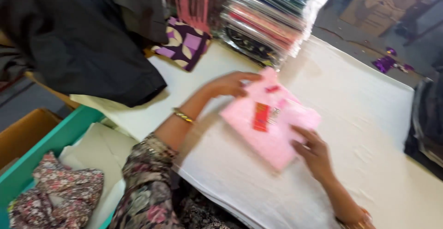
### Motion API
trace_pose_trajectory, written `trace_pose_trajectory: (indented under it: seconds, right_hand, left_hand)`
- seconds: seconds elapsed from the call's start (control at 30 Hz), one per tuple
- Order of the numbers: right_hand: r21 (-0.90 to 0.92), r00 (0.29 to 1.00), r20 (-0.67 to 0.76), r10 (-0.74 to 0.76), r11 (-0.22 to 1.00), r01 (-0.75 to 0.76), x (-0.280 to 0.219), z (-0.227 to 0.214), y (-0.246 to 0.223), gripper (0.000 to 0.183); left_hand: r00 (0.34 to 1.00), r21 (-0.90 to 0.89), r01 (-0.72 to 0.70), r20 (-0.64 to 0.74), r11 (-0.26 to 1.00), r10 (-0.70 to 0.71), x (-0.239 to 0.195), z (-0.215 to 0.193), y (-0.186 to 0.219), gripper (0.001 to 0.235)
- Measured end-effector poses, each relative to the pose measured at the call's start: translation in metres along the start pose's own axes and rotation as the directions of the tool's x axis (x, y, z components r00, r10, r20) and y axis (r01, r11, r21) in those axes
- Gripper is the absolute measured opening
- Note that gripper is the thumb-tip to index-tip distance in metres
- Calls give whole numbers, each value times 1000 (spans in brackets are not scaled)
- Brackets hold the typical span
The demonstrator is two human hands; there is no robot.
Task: The person folds a pink and white striped top on a white table, then places it aside. They then fold a black and white striped top and place it on the table. The person also moves a black garment and a patterned cloth during the process.
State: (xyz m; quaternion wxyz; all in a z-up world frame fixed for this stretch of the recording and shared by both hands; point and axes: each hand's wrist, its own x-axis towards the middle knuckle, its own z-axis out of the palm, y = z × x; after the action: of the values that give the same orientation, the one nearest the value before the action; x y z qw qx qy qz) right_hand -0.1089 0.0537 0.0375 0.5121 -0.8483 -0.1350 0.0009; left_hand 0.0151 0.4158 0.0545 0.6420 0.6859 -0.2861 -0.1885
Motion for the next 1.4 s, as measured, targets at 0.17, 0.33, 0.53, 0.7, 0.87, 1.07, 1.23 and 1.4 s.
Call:
trace_pose_trajectory:
  seconds: [0.17, 0.33, 0.53, 0.7, 0.87, 1.07, 1.23, 1.4]
  right_hand:
    - [187, 942, 206, -264, 956, 227, 86, 132, -73, 52]
    - [251, 919, 221, -326, 930, 269, 138, 213, -117, 53]
    - [335, 904, 129, -407, 876, 346, 181, 275, -136, 56]
    - [360, 963, 67, -261, 906, 221, 215, 310, -118, 58]
    - [422, 990, 94, -105, 905, 56, 228, 326, -83, 57]
    - [381, 983, 152, -105, 924, 40, 212, 310, -105, 60]
    - [311, 981, 123, -147, 945, 102, 217, 315, -92, 60]
    - [304, 982, 140, -124, 950, 76, 211, 314, -98, 58]
  left_hand:
    - [900, 57, 85, -433, 995, -52, -132, -118, 5, 81]
    - [821, 71, 130, -567, 989, -67, -179, -174, 20, 82]
    - [804, 331, 61, -575, 942, 150, -155, -243, 16, 80]
    - [738, 405, 228, -665, 886, 114, -135, -259, 15, 76]
    - [633, 540, 511, -763, 669, 132, -158, -305, -66, 60]
    - [458, 582, 529, -808, 617, 370, -189, -284, -28, 54]
    - [627, 728, 671, -658, 140, 417, -198, -257, 27, 75]
    - [713, 578, 692, -450, -433, 538, -207, -292, 29, 68]
